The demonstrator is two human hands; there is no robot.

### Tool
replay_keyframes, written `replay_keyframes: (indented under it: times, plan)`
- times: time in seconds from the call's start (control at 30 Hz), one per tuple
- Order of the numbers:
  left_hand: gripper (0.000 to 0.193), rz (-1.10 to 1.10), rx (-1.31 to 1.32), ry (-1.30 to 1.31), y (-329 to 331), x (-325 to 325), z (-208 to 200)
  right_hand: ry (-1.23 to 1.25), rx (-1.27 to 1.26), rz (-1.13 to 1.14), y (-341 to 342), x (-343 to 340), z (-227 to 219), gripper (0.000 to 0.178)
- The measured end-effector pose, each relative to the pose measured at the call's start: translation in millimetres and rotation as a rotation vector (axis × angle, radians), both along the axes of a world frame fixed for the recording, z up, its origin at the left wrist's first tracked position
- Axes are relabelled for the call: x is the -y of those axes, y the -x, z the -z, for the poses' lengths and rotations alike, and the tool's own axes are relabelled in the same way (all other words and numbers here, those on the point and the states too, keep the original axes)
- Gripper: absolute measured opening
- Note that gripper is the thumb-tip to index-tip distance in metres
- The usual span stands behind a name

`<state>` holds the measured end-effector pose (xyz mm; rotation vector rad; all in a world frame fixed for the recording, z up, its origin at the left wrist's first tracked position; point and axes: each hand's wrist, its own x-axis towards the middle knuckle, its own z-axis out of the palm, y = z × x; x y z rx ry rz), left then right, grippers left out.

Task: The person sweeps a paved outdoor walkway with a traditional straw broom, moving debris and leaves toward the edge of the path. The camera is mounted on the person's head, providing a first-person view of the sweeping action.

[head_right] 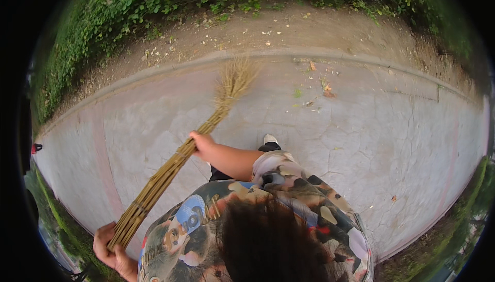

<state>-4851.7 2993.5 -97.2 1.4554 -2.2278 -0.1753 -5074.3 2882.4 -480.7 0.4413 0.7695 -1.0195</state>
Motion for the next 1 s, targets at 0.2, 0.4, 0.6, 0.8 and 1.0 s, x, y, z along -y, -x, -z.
replay_keyframes:
  times: [0.2, 0.4, 0.6, 0.8, 1.0]
  plan:
    - [0.024, 0.579, -0.329, -0.178, 211, 69, 95, -0.206, -0.326, 0.308, 256, -103, 102, 0.021]
    - [0.021, 0.844, -0.412, -0.218, 383, 51, 151, -0.236, -0.498, 0.643, 470, -186, 92, 0.015]
    - [0.025, 0.785, -0.506, -0.189, 351, 8, 154, -0.115, -0.424, 0.694, 479, -243, 55, 0.021]
    - [0.023, 0.301, -0.352, -0.319, 203, -155, 160, -0.255, -0.389, 0.437, 368, -292, 52, 0.024]
    - [0.072, -0.416, -0.282, -0.065, 86, -450, 93, -0.107, -0.146, -0.082, 179, -412, 20, 0.022]
